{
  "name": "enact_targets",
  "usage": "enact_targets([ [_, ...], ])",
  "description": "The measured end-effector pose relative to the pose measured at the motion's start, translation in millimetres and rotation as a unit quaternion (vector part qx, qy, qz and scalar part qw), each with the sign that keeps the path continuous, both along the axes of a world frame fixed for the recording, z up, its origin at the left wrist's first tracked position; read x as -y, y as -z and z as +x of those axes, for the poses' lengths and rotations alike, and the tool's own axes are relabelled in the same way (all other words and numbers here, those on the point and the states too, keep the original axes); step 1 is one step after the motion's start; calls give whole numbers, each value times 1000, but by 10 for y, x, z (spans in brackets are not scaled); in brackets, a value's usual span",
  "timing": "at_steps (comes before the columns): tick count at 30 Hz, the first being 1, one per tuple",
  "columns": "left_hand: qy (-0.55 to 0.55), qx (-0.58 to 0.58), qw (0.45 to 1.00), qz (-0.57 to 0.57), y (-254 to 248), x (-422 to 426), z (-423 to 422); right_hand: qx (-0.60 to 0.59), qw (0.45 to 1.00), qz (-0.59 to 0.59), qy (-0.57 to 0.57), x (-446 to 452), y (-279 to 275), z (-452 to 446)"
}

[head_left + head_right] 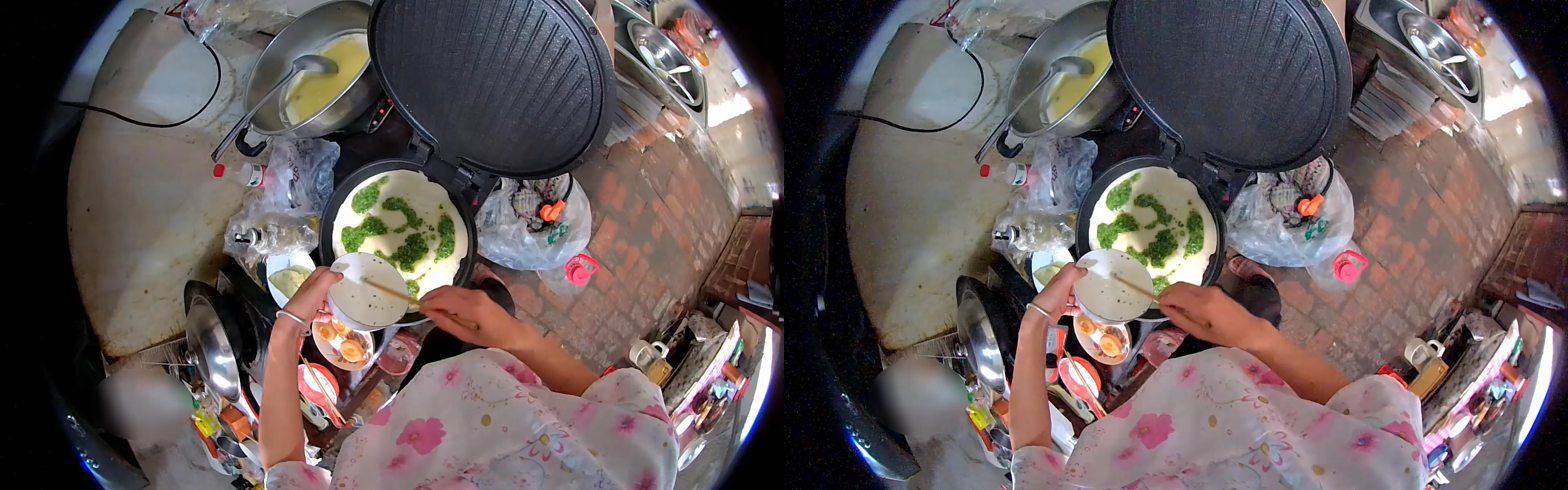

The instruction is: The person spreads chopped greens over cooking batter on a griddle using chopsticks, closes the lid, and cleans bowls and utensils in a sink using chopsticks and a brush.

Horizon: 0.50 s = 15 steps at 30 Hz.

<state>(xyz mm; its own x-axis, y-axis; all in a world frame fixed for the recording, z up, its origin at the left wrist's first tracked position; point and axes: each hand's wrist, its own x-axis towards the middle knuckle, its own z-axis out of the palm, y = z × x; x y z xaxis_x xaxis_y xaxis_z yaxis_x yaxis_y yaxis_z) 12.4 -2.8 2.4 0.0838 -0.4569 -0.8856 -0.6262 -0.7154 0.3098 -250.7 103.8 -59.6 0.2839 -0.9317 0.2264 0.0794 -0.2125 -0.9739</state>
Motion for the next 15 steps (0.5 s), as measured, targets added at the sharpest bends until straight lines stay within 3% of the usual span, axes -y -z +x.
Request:
enact_targets([
  [4, -17, -10, 1000, 20, 72, 8, 91, -37, 995, -39, 80, 64, 3, -223],
  [8, -14, -7, 1000, 11, -17, -16, 7, -2, 1000, -12, -11, 11, -32, -15],
  [12, -45, -15, 999, 3, -37, -10, -1, -29, 995, 48, 80, 94, -19, -317],
  [15, -50, -25, 998, 11, -27, 2, -1, 2, 997, 36, 74, 102, 18, -320],
])
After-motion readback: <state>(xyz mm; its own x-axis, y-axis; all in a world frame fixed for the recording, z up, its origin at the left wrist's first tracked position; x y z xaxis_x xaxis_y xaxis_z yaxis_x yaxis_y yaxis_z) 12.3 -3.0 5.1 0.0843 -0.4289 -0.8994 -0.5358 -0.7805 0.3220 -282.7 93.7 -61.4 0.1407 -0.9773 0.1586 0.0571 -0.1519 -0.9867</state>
